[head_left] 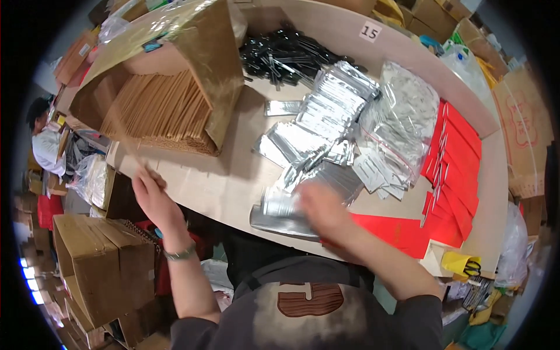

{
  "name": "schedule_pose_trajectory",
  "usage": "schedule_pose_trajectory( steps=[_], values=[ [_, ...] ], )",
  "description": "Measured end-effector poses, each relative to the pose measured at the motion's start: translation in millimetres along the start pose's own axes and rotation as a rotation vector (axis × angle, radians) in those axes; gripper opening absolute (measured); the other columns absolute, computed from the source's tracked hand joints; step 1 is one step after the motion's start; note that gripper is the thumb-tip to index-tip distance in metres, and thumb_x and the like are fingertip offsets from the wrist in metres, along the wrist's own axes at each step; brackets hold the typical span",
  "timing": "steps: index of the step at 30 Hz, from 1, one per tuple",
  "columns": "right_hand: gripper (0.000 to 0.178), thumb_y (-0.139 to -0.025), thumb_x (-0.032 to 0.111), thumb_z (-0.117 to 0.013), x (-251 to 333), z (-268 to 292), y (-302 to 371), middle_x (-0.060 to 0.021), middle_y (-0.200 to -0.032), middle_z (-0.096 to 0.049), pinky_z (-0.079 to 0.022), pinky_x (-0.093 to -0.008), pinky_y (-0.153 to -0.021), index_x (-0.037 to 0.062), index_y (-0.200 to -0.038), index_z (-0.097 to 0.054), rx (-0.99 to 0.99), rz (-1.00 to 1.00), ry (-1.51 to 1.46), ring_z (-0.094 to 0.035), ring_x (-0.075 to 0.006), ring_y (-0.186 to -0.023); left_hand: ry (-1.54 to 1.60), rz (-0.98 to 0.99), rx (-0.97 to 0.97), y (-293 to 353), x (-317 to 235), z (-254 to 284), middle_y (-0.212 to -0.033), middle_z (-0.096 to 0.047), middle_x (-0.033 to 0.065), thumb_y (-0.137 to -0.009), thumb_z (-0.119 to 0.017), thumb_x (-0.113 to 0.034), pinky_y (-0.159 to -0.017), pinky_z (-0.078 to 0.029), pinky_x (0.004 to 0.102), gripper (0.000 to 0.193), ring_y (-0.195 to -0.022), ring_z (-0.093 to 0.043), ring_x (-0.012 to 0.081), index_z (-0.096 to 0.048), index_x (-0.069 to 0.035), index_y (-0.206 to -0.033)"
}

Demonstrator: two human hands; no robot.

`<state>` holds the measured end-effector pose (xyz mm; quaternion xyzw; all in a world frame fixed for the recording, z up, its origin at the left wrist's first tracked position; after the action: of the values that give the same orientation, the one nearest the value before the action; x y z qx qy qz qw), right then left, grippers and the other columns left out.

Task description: Picking up thin wooden sticks and sliding them into silver foil pouches at a workstation.

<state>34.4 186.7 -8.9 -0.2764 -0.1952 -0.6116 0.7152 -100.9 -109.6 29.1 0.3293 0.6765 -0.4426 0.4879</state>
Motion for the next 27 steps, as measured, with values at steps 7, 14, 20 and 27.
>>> schedule_pose_trajectory(
  steps=[7, 14, 20, 27],
  values=[
    [0.023, -0.078, 0.014, -0.074, 9.0, 21.0, 53.0, -0.0184, -0.118, -0.056, -0.043, -0.0483, -0.094, 0.0011, -0.093, -0.061, -0.123, 0.125, 0.010, -0.053, -0.0383, -0.106, -0.232, 0.362, 0.996, 72.3, 23.4, 28.6, -0.085, -0.061, -0.0034, -0.094, -0.060, -0.003, -0.074, -0.040, 0.0182, 0.007, -0.080, -0.053, 0.0049, -0.064, -0.001, -0.099],
    [0.034, -0.074, 0.022, -0.078, -5.2, 9.4, 68.7, -0.0280, -0.129, -0.050, -0.042, -0.0504, -0.096, -0.0010, -0.089, -0.057, 0.046, 0.201, 0.117, -0.050, -0.0433, -0.118, -0.454, 0.009, 1.145, 139.3, 25.9, -44.1, -0.092, -0.061, 0.0081, -0.080, -0.069, 0.005, -0.080, -0.051, 0.0319, 0.012, -0.090, -0.063, 0.0219, -0.065, 0.000, -0.090],
    [0.041, -0.070, 0.018, -0.077, -3.0, 12.9, 70.5, -0.0272, -0.125, -0.052, -0.042, -0.0491, -0.095, -0.0004, -0.101, -0.057, 0.022, 0.046, 0.255, -0.053, -0.0423, -0.112, -0.607, 0.016, 0.888, 169.3, 26.0, -71.2, -0.108, -0.061, 0.0152, -0.083, -0.069, -0.006, -0.087, -0.049, 0.0396, 0.018, -0.101, -0.059, 0.0343, -0.066, -0.003, -0.100],
    [0.029, -0.073, 0.016, -0.074, -3.0, 34.2, 63.0, -0.0199, -0.104, -0.057, -0.046, -0.0463, -0.078, 0.0086, -0.098, -0.062, 0.076, 0.167, 0.026, -0.057, -0.0371, -0.093, -0.786, -0.706, 1.308, 149.4, -10.5, -84.0, -0.108, -0.059, 0.0188, -0.071, -0.078, -0.020, -0.089, -0.049, 0.0423, 0.056, -0.103, -0.058, 0.0371, -0.056, -0.003, -0.120]
  ],
)
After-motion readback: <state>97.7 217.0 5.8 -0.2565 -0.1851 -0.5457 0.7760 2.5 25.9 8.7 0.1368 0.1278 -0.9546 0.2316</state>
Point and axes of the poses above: each hand's wrist, its own y-axis away from the middle knuckle, its own z-axis out of the back of the hand, x = y × z, the point moved 1 cm from there along -y, towards the middle knuckle
